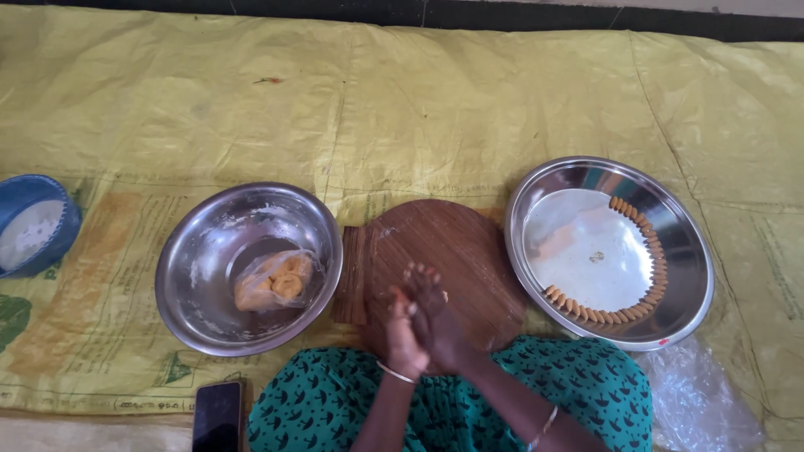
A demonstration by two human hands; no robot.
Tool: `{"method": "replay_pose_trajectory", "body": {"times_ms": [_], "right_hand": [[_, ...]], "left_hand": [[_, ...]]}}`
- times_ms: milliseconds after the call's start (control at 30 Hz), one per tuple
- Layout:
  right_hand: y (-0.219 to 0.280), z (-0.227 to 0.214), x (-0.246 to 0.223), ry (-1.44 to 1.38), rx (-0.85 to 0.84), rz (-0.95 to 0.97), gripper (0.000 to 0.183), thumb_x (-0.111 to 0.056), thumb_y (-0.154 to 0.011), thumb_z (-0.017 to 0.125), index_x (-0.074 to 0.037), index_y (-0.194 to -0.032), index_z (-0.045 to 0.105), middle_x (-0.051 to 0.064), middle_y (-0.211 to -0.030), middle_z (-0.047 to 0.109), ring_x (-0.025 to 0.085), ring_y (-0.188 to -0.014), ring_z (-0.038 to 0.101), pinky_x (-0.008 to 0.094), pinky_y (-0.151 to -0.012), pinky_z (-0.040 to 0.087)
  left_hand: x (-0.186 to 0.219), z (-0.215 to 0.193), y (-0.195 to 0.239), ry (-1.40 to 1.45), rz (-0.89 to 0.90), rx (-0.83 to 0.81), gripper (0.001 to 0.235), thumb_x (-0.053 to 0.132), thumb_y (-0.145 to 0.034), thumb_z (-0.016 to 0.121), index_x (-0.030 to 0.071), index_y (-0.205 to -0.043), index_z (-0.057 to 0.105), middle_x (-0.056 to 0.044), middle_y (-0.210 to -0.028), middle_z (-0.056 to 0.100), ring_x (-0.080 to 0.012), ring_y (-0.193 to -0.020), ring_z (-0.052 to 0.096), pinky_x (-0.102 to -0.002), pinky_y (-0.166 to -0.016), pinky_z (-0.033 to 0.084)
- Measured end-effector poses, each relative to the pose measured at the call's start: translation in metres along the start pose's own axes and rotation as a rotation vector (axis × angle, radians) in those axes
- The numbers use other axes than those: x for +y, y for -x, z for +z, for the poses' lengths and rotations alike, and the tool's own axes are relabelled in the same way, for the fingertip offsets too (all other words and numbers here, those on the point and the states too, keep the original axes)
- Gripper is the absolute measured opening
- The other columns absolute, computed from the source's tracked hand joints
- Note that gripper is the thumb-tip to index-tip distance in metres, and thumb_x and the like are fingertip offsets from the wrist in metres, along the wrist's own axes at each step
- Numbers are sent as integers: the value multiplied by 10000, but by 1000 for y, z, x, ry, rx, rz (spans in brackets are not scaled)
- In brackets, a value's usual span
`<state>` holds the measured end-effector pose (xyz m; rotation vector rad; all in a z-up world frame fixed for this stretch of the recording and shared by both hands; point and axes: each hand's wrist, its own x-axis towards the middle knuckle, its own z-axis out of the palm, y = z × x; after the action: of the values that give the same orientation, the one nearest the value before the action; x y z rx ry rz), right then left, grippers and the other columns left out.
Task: The person takes small pieces of dough from a bowl, rolls them into elongated shapes on a wooden board, and then presses them against a ridged wooden tool to create a textured pattern. The finished pieces are placed in a circular arrangement on a metal tray.
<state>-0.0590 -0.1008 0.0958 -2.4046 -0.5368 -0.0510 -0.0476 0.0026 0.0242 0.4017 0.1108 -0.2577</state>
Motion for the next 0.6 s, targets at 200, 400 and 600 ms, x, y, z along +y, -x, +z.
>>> {"method": "replay_pose_trajectory", "body": {"times_ms": [200, 400, 600], "right_hand": [[5, 33, -51, 194, 33, 168, 678, -452, -1067, 236, -70, -1626, 276, 149, -1729, 162, 315, -1606, 121, 476, -1284, 101], [-31, -15, -7, -7, 97, -15, 661, -457, -1071, 194, -92, -1611, 307, 139, -1725, 243, 318, -1628, 123, 535, -1307, -3], [10, 14, -37, -95, -188, -103, 699, -515, -1082, 199, -61, -1608, 277, 196, -1704, 232, 359, -1617, 159, 468, -1312, 117]], "left_hand": [[1, 8, -9, 334, 9, -485, 866, 671, -1045, 242, 70, -1661, 147, -172, -1725, 209, -302, -1588, 224, -420, -1287, 220], [5, 56, 24, -208, -249, 204, 904, 726, -963, 244, 124, -1629, 143, -144, -1693, 246, -314, -1564, 257, -484, -1259, 203], [53, 40, 0, 210, 59, -192, 940, 740, -963, 272, 91, -1638, 193, -149, -1706, 241, -296, -1562, 251, -440, -1260, 208]]}}
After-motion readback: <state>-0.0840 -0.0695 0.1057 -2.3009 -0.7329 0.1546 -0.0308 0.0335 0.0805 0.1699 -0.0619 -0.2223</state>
